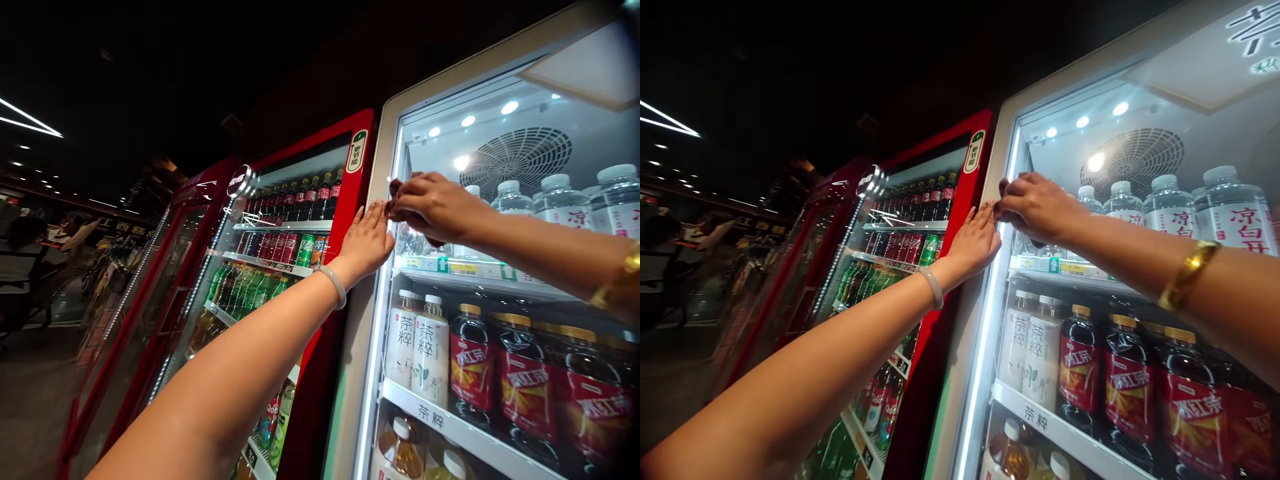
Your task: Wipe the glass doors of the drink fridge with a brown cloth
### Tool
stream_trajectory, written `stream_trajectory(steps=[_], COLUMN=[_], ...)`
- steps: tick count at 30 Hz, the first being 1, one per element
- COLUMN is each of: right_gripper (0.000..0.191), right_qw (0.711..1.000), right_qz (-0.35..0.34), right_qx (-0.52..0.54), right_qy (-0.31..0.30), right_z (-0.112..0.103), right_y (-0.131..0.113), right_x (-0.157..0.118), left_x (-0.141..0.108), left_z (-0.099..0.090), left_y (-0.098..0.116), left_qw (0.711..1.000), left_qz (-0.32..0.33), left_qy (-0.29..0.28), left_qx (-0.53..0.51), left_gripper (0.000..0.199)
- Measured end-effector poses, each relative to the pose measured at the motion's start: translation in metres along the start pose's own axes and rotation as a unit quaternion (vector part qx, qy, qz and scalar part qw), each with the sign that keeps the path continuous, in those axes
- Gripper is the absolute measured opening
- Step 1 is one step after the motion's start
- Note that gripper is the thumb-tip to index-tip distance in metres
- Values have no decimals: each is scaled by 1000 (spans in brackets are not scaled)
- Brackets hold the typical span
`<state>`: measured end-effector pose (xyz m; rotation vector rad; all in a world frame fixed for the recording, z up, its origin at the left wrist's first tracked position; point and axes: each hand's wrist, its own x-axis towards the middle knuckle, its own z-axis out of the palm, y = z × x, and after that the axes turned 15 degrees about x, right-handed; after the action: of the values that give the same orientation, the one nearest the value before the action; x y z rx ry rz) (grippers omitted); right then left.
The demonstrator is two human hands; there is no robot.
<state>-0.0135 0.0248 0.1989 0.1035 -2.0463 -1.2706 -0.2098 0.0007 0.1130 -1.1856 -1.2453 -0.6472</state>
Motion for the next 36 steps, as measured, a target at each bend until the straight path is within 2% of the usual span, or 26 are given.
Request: stream_trajectory(steps=[4,7,9,11,13,16,20,23,26,30,33,36], right_gripper=[41,42,41,36,29,28,33,34,28,27,33,34], right_qw=[988,977,972,971,973,970,946,937,942,955,952,944], right_qz=[142,192,210,212,200,208,299,322,301,253,272,300], right_qx=[-37,-52,-60,-75,-92,-107,-117,-130,-146,-152,-143,-136], right_qy=[52,73,81,78,70,68,44,28,26,0,-11,13], right_z=[22,34,39,45,49,49,40,34,33,32,31,33], right_y=[36,61,65,57,42,26,37,44,32,11,13,17], right_x=[70,118,132,126,109,93,121,134,111,77,87,103], left_x=[7,9,8,4,-1,-7,5,25,39,40,40,40], left_z=[7,12,17,23,29,33,29,24,26,32,32,29], left_y=[-9,-19,-26,-30,-30,-27,-27,-34,-43,-45,-43,-42], left_qw=[1000,998,996,994,992,990,990,987,985,985,985,984], left_qz=[8,36,53,64,71,76,45,6,7,24,22,11], left_qy=[21,41,63,84,99,109,88,73,75,95,94,91], left_qx=[-7,-16,-20,-24,-31,-51,-103,-146,-156,-140,-143,-153], left_gripper=[68,68,66,64,63,66,72,74,72,72,72,73])
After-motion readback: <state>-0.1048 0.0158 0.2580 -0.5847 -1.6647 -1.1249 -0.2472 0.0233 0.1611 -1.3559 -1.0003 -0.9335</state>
